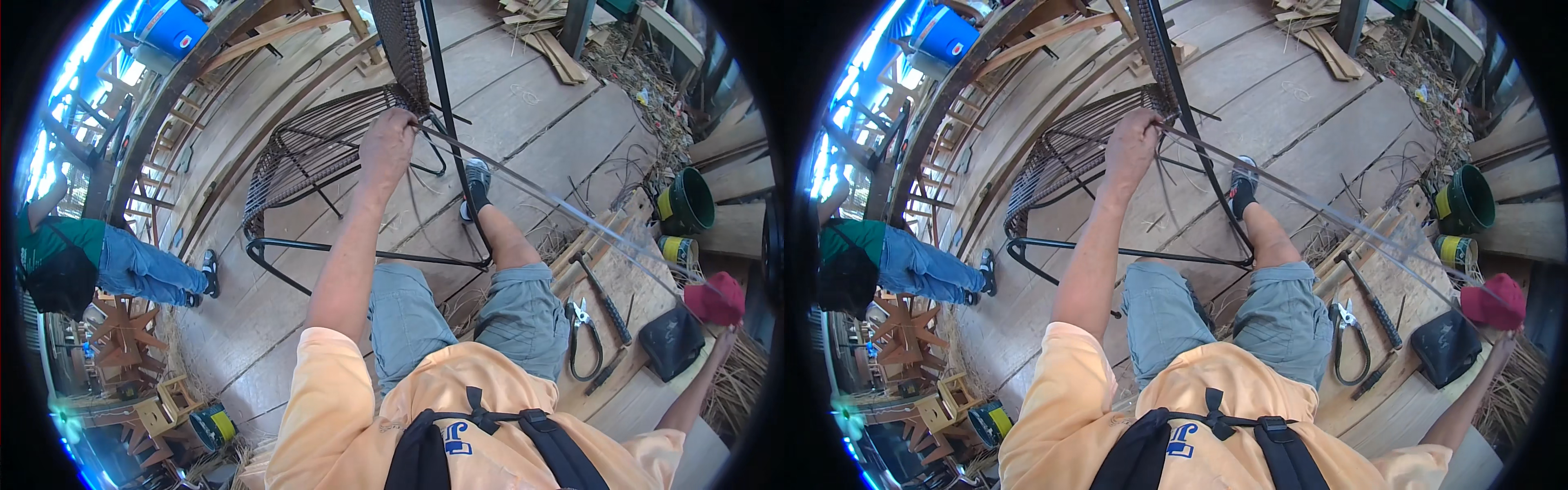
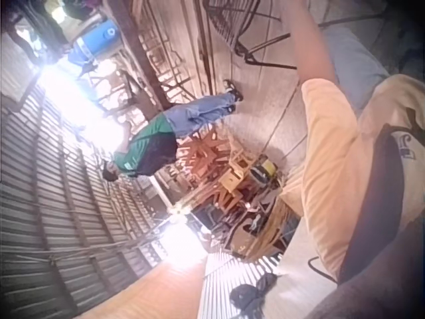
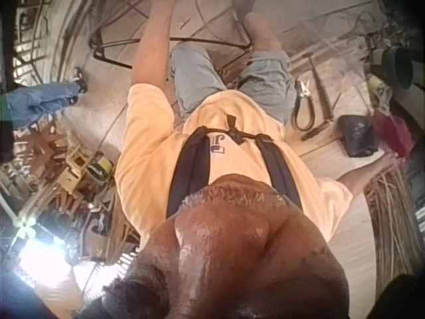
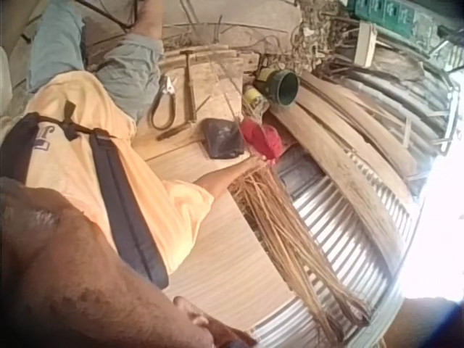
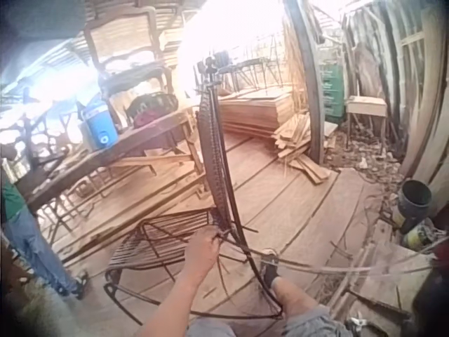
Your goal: Weaving synthetic rattan strips onto a metal chair frame.
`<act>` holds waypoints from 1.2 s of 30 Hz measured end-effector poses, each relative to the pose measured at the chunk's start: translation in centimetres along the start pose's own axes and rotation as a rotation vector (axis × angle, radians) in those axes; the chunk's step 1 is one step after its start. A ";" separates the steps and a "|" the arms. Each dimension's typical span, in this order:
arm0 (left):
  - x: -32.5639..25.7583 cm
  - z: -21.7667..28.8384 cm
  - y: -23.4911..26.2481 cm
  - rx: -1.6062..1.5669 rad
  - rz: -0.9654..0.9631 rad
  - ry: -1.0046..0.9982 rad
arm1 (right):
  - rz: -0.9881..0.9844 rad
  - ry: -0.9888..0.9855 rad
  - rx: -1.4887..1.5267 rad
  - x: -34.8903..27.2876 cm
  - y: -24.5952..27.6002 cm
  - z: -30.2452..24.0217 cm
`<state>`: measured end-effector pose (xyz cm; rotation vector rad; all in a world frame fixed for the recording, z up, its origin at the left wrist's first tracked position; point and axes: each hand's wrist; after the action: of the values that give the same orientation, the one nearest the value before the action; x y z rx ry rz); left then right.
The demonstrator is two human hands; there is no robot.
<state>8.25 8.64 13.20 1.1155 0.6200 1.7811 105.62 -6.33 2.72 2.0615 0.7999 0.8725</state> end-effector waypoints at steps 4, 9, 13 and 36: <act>-3.8 2.3 0.9 -0.154 0.205 -0.100 | -0.300 0.363 -0.253 -2.7 -4.1 -9.6; -17.2 11.1 -2.7 -0.919 -0.353 0.193 | -0.511 0.533 0.414 -10.0 -10.0 -38.7; -24.4 17.1 -6.6 -1.067 -1.258 0.358 | -1.255 0.622 0.554 -26.2 -12.8 -58.3; -1.3 0.2 3.4 0.547 -0.218 0.019 | -0.534 1.104 0.717 -29.2 -19.9 -58.1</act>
<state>7.22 5.96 15.38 1.3272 1.2408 1.4712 38.58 4.58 5.74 1.5777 2.3957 1.5382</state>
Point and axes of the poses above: each hand's wrist, its own x-axis towards the middle knuckle, its own y-axis out of the back of the hand, z = x × y, and after that the axes turned 9 degrees about y, right-handed
